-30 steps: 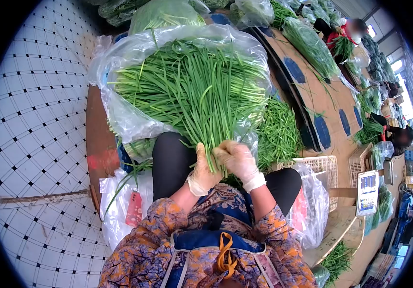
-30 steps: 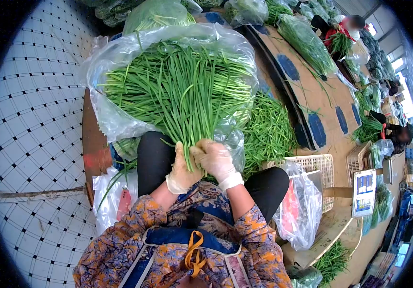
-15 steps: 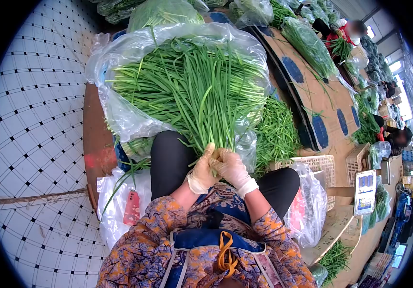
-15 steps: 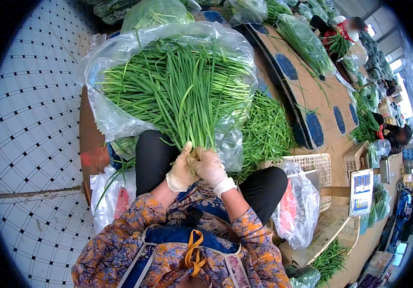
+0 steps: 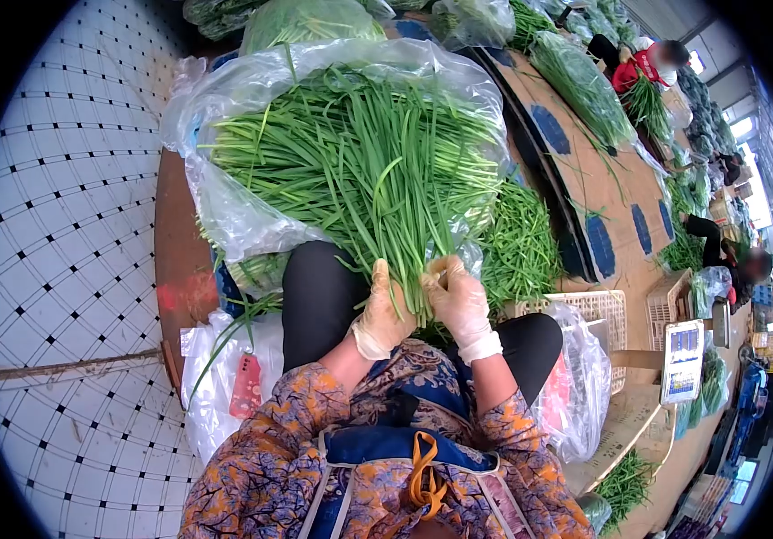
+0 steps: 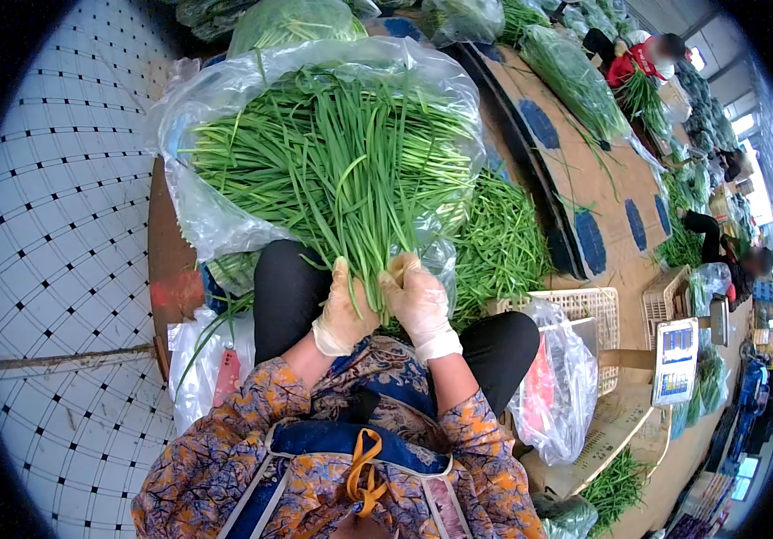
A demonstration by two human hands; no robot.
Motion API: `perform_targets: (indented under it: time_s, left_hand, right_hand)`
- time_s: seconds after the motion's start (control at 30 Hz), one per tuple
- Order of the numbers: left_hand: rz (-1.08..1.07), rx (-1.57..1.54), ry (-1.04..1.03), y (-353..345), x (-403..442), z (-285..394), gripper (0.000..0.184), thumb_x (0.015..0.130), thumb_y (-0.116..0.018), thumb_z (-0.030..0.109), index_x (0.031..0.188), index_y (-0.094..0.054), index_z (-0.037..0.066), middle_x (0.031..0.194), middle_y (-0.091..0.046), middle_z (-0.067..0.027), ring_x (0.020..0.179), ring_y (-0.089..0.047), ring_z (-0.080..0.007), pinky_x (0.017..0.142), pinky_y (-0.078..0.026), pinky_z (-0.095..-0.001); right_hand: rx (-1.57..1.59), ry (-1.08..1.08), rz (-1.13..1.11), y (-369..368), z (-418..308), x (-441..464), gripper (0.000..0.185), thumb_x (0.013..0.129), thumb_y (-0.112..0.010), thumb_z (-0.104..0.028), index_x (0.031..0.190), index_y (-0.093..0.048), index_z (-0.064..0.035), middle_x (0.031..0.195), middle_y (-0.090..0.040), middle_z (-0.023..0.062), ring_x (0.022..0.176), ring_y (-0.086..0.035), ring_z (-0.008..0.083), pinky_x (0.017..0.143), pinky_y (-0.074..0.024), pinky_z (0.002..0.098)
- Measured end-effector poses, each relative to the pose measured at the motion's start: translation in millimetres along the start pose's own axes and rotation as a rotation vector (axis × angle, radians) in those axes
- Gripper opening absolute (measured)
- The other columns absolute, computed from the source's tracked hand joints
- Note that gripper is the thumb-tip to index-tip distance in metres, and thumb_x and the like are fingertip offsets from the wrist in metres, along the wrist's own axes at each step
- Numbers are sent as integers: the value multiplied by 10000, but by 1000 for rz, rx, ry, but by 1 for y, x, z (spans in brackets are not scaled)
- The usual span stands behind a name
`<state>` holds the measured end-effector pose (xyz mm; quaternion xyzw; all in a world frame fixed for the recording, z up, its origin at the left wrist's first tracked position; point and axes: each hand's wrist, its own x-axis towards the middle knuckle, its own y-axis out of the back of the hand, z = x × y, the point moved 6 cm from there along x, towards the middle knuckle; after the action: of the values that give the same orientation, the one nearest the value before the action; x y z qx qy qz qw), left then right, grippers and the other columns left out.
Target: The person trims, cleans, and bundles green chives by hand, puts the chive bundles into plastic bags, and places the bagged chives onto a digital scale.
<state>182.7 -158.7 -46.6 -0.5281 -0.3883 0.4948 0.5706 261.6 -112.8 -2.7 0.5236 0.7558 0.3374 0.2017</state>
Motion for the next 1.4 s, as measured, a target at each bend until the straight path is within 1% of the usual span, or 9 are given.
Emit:
perform_targets:
  time_s: [0.17,0.27,0.53,0.8,0.93,1.0,1.1,1.27,1.4]
  left_hand:
    - [0,-107,-17,18,1,-1,642,823,-461,595,1172,-473,57,1086,-534,-70,1032,-483,-185,978,-358,-330]
    - [29,-171,32,37,2,-6,673,778,-466,662,1089,-499,67,1031,-542,-56,1030,-493,-181,945,-391,-336]
    - [45,20,39,8,-2,-3,795,778,-321,742,1186,-442,71,1113,-512,-47,1071,-471,-194,978,-344,-348]
    - [201,-22,35,41,1,-8,407,900,-419,507,696,-452,157,603,-393,41,556,-410,-99,564,-385,-215]
    - [183,20,121,57,2,-12,575,939,-325,456,1253,-436,-14,1166,-552,-114,998,-555,-196,866,-445,-304]
    - [115,106,101,58,5,-13,531,953,-329,387,1275,-405,-29,1173,-554,-142,962,-582,-219,808,-480,-302]
    - [129,112,55,50,5,-12,518,950,-332,407,1253,-424,-3,1154,-560,-158,949,-588,-243,800,-495,-329]
    - [145,40,12,33,5,-7,498,919,-387,457,1182,-464,41,1156,-542,-188,1010,-569,-309,811,-508,-362]
    - [171,32,16,29,6,-9,484,913,-409,454,1154,-475,39,1113,-558,-191,986,-577,-314,797,-511,-361]
  right_hand:
    - [0,216,85,4,-34,16,167,806,-645,-170,908,-597,-46,620,-560,70,528,-528,156,508,-425,280]
    - [-20,-31,-348,-29,-22,18,213,793,-621,-210,916,-606,-37,801,-626,178,746,-612,319,660,-475,374]
    - [503,-319,-293,-43,1,5,116,819,-627,-105,825,-544,-23,638,-563,36,535,-508,88,483,-402,231]
    - [797,-298,-192,-47,7,-5,93,867,-571,-80,807,-514,-39,645,-557,2,519,-487,47,469,-392,173]
    - [541,-52,-222,-30,-2,-19,50,859,-563,-42,833,-524,-27,689,-584,26,570,-533,62,527,-443,180]
    - [301,118,-233,-18,-13,-28,35,855,-562,-29,846,-528,-23,708,-597,40,594,-552,68,550,-461,185]
    - [899,-29,-202,11,-23,-32,71,838,-571,-24,794,-515,-29,745,-625,88,619,-602,110,591,-510,222]
    - [1269,-36,557,95,51,0,114,880,-562,-145,922,-493,-65,770,-635,80,612,-573,94,537,-473,184]
    - [654,-272,320,45,104,13,556,850,-616,-230,1270,-359,27,1122,-545,173,1027,-530,203,883,-447,277]
